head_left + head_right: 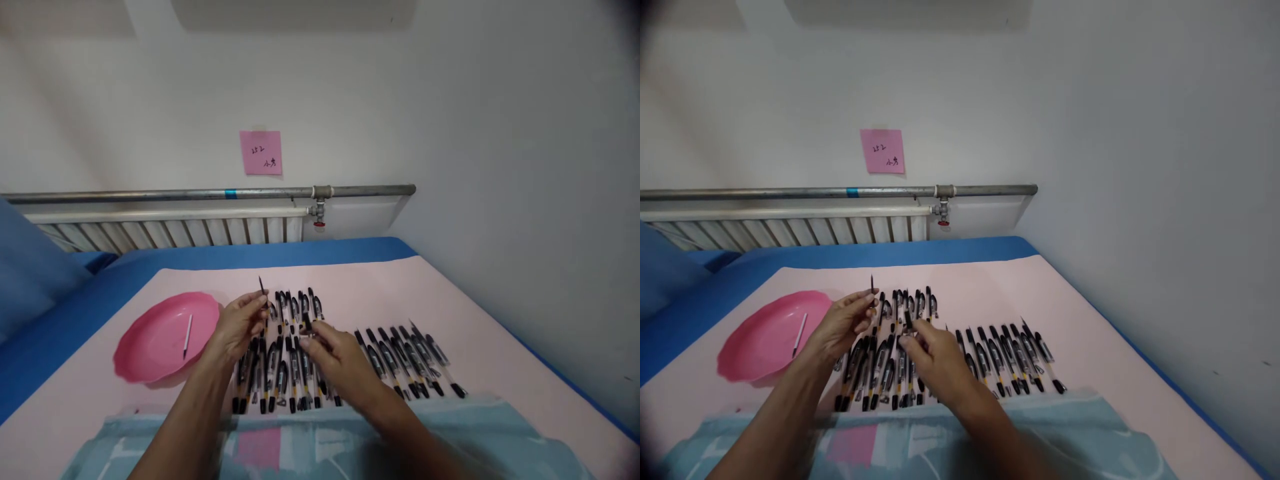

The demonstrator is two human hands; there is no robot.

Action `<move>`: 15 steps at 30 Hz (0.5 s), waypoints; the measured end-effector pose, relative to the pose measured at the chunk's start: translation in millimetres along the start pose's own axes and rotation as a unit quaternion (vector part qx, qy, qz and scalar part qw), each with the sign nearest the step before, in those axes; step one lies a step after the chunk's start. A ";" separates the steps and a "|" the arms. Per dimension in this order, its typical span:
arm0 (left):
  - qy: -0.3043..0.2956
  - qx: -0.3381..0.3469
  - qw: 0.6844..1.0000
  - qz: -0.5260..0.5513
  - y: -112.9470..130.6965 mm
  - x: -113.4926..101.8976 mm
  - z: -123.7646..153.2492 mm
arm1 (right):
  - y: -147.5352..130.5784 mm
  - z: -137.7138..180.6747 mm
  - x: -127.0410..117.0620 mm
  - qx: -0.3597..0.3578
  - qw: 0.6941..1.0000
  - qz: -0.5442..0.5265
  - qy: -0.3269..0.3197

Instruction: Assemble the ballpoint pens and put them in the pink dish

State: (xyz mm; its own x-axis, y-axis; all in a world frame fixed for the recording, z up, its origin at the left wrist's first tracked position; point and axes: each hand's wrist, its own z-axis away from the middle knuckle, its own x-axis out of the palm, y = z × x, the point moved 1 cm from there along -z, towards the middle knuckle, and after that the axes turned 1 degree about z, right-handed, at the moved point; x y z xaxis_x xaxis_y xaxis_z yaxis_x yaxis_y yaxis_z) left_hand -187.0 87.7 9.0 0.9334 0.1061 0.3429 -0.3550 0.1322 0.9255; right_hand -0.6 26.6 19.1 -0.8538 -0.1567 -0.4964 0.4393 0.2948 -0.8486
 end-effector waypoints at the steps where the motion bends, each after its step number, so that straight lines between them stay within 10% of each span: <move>1: -0.020 -0.012 0.999 0.040 1.0 3.2 3.5 | -1.7 1.2 2.4 -0.015 1.000 0.018 -0.015; 15: -0.024 -0.004 0.995 0.094 -2.4 -0.6 38.2 | -5.1 8.4 17.4 -0.074 0.990 0.110 -0.057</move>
State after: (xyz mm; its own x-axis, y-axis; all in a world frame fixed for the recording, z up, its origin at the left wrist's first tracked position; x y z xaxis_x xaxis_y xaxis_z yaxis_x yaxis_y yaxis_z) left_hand -184.7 49.7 12.7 0.8515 0.0819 0.5179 -0.5243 0.1226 0.8426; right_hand -15.4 14.4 13.3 -0.7015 -0.1754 -0.6907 0.5586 0.4666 -0.6858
